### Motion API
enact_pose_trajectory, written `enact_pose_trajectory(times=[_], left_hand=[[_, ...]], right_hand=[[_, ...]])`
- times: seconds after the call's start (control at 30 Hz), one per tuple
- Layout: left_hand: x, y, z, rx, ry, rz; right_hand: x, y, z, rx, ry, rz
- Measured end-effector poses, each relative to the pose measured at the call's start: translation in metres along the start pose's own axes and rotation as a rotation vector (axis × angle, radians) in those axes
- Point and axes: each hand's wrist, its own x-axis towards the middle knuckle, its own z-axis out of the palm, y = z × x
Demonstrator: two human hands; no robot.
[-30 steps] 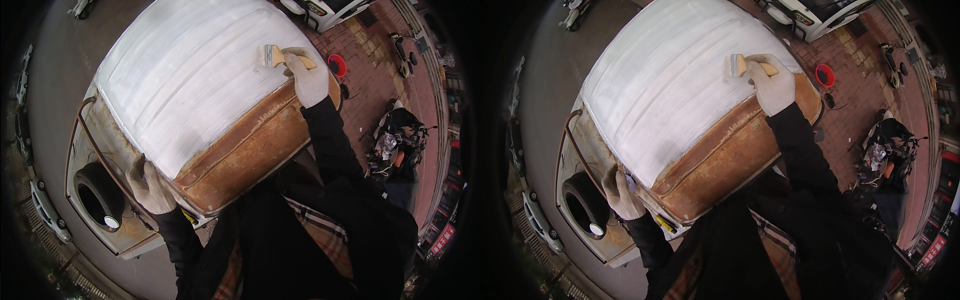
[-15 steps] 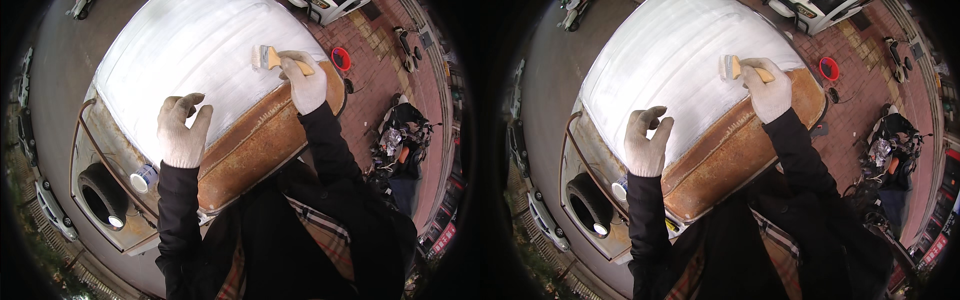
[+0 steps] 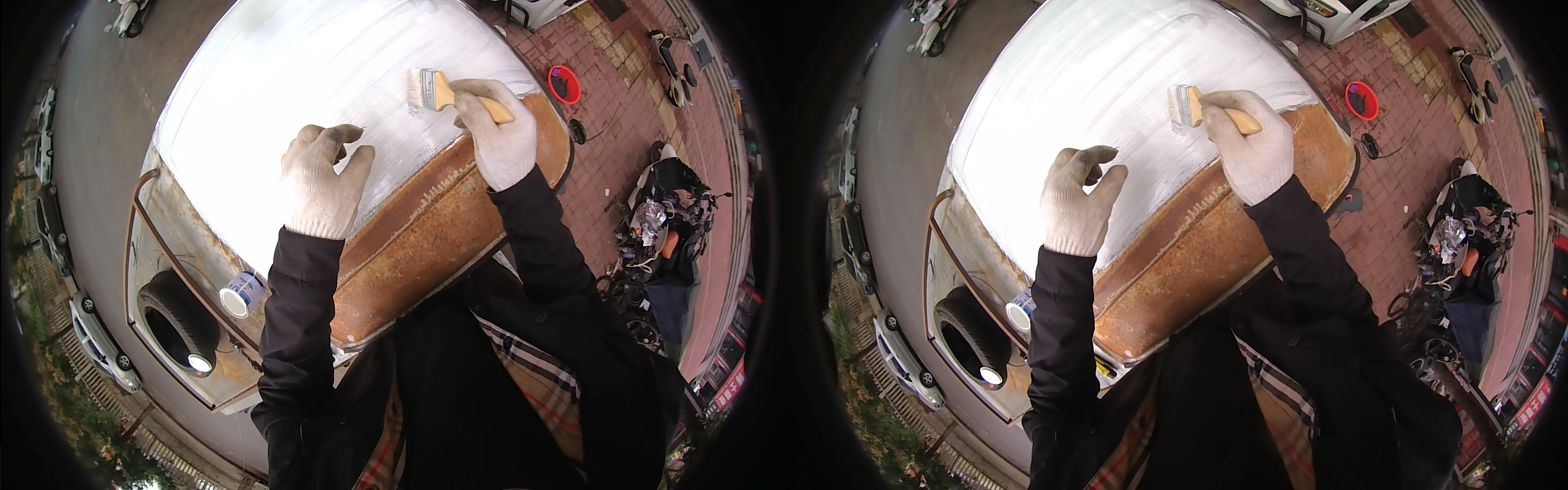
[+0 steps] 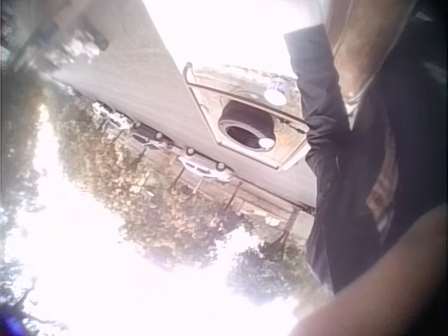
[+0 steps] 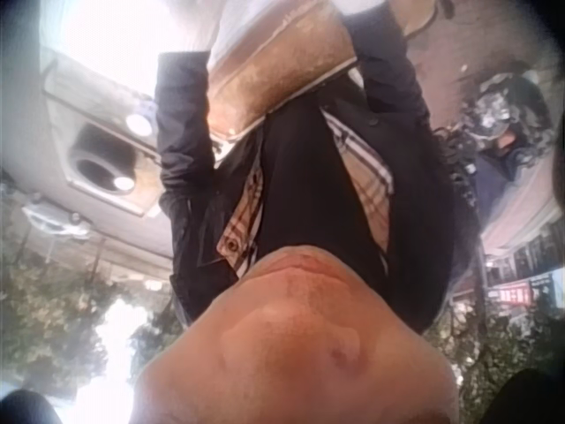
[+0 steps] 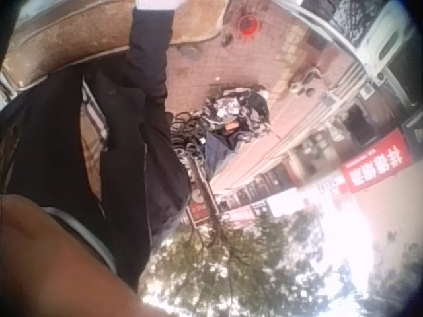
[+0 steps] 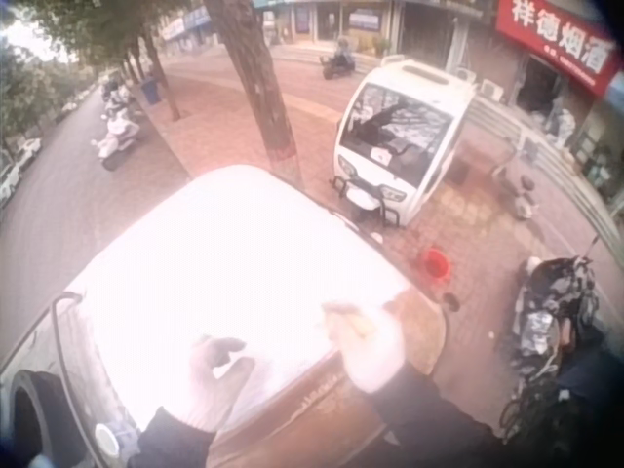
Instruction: The person paints the roof of a three-wheeled vehicle white using a paintbrush and a small paint can. They repeatedly dip the brush into the paint and apply it in long strokes across the curved surface, covering the rusty metal. The person briefly steps down to move a ladder before returning to continue painting.
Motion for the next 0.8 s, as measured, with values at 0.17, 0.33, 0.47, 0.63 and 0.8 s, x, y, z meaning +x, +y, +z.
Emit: enact_pose_trajectory(times=[0.17, 0.33, 0.47, 0.63, 0.8], left_hand=[[0.006, -0.003, 0.003, 0.025, -0.042, -0.012], [0.011, -0.002, 0.008, 0.030, -0.059, -0.012], [0.011, -0.002, 0.009, 0.038, -0.058, -0.021], [0.007, -0.005, 0.006, 0.030, -0.052, -0.046], [0.007, -0.009, 0.003, 0.030, -0.056, -0.058]], right_hand=[[-0.005, -0.014, -0.007, 0.017, 0.015, -0.004], [-0.005, -0.015, -0.009, -0.023, 0.005, -0.034], [0.005, -0.001, 0.000, -0.092, -0.013, -0.060], [0.010, 0.004, 0.009, -0.037, -0.016, -0.012], [0.009, -0.007, 0.003, 0.042, -0.007, -0.030]])
